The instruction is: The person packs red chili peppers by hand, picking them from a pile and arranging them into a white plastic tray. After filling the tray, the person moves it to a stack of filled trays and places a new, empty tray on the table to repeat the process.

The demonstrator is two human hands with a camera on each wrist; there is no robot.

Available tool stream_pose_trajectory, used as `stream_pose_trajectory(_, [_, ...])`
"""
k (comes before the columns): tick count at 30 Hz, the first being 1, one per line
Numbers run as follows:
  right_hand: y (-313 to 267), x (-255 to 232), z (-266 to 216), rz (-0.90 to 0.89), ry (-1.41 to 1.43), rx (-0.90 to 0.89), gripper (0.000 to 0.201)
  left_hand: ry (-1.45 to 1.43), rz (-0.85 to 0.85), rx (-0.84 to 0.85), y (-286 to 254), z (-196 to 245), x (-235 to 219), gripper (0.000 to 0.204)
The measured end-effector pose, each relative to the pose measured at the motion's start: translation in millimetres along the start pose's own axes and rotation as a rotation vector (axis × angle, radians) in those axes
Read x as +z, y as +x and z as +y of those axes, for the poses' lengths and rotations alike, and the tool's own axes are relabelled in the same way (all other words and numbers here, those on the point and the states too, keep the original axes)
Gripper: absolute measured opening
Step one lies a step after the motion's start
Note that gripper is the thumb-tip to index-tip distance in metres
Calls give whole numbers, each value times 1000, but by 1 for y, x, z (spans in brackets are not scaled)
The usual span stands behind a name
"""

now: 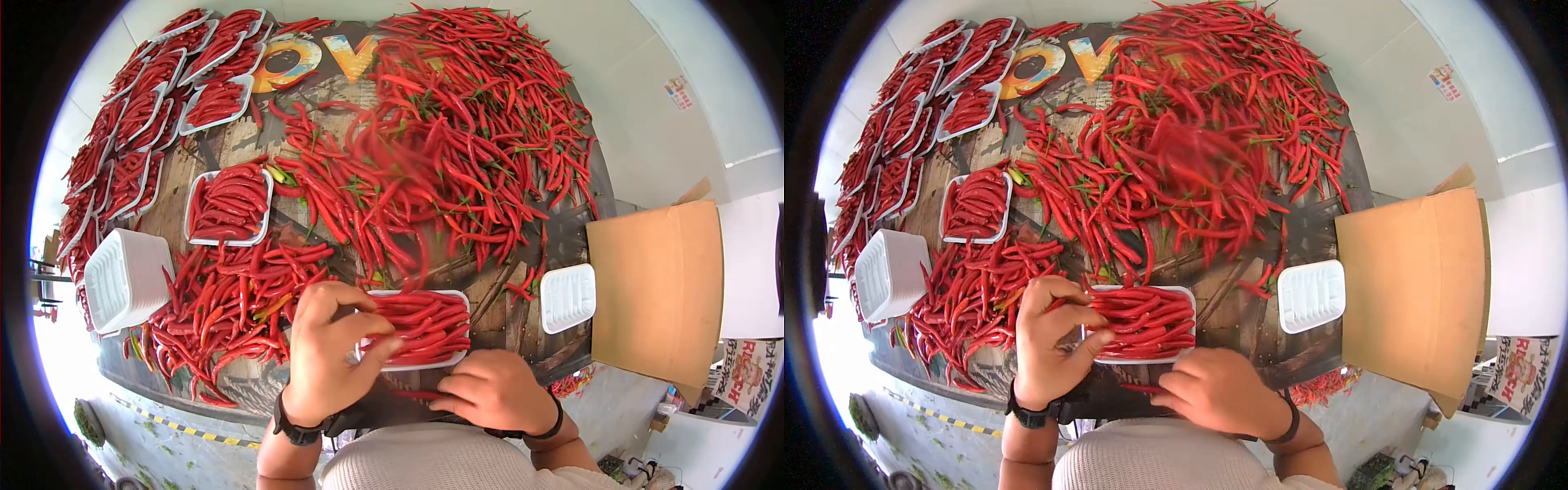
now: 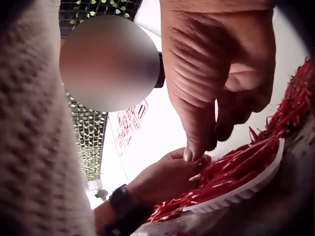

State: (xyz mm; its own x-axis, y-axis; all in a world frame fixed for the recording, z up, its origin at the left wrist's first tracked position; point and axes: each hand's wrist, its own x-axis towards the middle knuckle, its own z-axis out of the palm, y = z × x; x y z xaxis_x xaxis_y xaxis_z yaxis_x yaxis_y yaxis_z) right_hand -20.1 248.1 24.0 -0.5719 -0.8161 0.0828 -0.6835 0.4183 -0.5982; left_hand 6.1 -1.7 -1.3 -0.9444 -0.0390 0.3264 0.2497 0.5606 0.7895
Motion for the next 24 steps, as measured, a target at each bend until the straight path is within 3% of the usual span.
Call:
stream_pose_trajectory(1, [-4,3,-2,-133,-31,2,25,31,52,-8,-1,-1,1,24])
stream_pose_trajectory(5, [-12,23,0,-200,-117,0,22,-44,173,-74,-5,-5,1,19])
stream_pose_trajectory(9, [-12,25,-8,-227,-166,-22,19,-19,206,-37,-3,-4,-1,17])
stream_pose_trajectory(12, [-5,9,-10,-93,-39,5,18,-60,274,-43,-3,-6,2,16])
stream_pose_trajectory(17, [25,-9,-5,363,-124,32,26,-107,342,-58,-3,-6,0,15])
stream_pose_trajectory(24, [54,5,-1,323,-205,-5,22,-128,335,-97,-4,-5,1,14])
